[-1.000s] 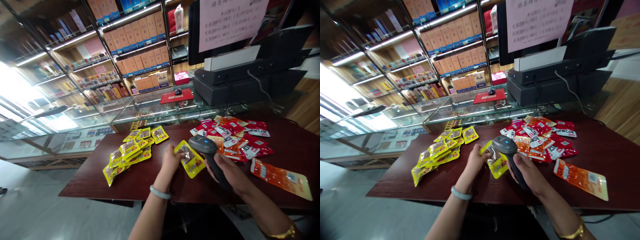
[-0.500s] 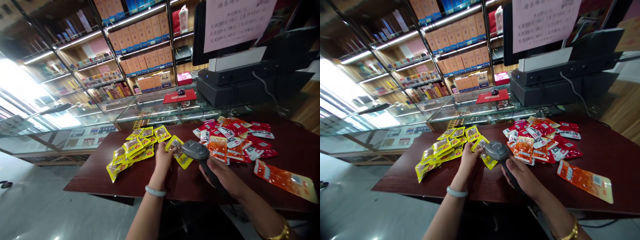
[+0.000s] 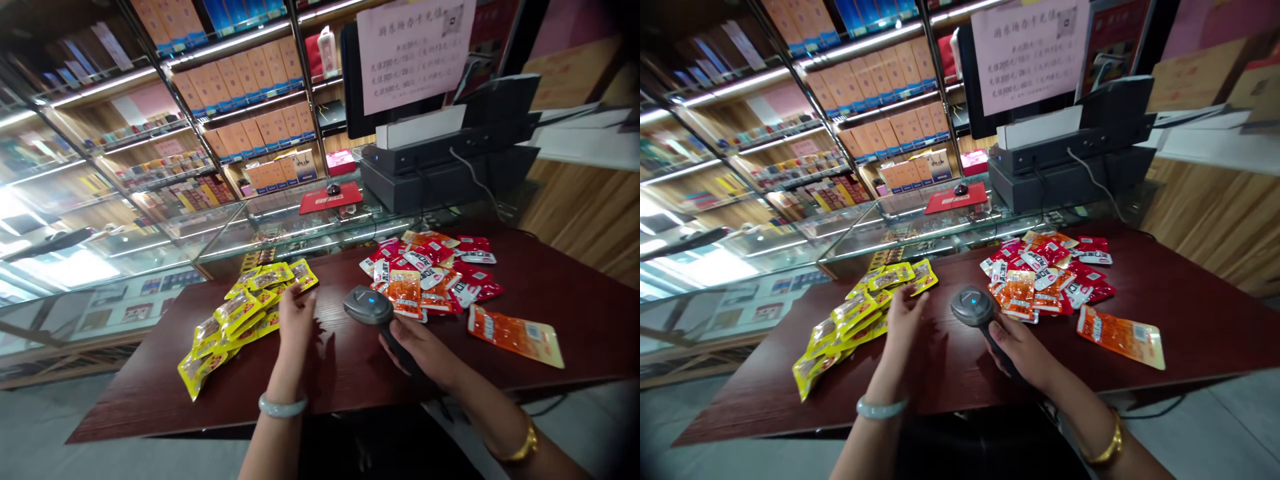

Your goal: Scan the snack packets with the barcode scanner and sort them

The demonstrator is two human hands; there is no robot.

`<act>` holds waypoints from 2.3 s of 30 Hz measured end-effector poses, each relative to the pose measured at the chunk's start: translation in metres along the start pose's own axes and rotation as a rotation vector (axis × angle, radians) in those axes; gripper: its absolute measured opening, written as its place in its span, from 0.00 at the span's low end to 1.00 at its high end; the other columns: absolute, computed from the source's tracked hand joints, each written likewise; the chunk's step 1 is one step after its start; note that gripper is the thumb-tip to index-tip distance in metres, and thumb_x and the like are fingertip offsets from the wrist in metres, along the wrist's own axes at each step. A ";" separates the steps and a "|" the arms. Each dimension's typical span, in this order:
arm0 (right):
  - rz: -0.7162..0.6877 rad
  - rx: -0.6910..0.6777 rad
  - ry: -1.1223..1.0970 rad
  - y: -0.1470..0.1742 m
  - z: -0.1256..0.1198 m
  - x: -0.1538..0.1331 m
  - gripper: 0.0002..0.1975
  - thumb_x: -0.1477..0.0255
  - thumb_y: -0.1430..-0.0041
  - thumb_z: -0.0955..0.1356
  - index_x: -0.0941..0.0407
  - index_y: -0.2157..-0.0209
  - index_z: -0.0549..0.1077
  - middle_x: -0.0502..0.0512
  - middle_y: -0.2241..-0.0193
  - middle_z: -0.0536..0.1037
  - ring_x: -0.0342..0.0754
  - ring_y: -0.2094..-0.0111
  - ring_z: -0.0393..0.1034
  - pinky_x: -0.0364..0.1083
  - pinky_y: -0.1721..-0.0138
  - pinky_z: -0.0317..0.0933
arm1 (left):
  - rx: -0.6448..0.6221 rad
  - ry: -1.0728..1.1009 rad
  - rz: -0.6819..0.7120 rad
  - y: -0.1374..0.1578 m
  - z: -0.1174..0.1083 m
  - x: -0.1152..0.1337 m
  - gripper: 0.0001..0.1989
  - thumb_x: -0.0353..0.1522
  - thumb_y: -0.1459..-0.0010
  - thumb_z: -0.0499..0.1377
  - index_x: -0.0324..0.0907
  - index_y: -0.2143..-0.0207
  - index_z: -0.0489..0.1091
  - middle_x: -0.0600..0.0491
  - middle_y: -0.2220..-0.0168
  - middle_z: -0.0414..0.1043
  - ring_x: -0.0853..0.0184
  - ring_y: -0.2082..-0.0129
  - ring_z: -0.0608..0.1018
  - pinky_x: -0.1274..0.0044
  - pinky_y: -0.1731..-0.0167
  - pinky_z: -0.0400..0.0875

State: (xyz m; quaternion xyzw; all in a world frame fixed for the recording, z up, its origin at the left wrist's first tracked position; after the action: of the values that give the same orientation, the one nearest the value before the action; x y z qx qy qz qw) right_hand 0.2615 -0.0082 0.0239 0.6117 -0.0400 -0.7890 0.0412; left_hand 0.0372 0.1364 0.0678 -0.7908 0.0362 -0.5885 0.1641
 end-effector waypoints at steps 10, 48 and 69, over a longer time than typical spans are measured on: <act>0.056 0.231 -0.049 0.035 -0.061 0.000 0.27 0.44 0.47 0.70 0.55 0.67 0.70 0.47 0.77 0.71 0.40 0.81 0.64 0.38 0.81 0.58 | -0.599 -0.247 0.129 0.079 0.167 0.048 0.05 0.28 0.52 0.64 0.44 0.72 0.71 0.45 0.67 0.73 0.55 0.59 0.74 0.70 0.56 0.64; 0.095 0.371 -0.205 0.039 -0.101 -0.007 0.27 0.45 0.53 0.74 0.53 0.61 0.76 0.55 0.72 0.82 0.51 0.75 0.76 0.43 0.80 0.66 | 0.065 -0.665 0.057 0.005 -0.006 0.020 0.21 0.43 0.48 0.64 0.43 0.54 0.67 0.45 0.55 0.74 0.53 0.50 0.74 0.63 0.49 0.66; 0.142 0.517 -0.194 0.064 -0.117 0.004 0.29 0.44 0.58 0.75 0.53 0.64 0.76 0.51 0.75 0.81 0.45 0.78 0.74 0.39 0.80 0.65 | -0.519 -0.877 0.462 0.033 0.212 0.058 0.25 0.51 0.44 0.61 0.41 0.55 0.73 0.43 0.53 0.74 0.52 0.49 0.71 0.65 0.49 0.61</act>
State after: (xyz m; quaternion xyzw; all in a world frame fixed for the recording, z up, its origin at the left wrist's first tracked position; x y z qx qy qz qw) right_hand 0.3752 -0.0741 -0.0017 0.5192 -0.2864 -0.8026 -0.0649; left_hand 0.2597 0.1365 0.0573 -0.9475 0.2807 -0.1250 0.0885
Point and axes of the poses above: each hand's wrist, its own y-axis away from the middle knuckle, its own z-axis out of the palm, x = y × z, the point moved 9 cm from there along -y, towards the middle knuckle
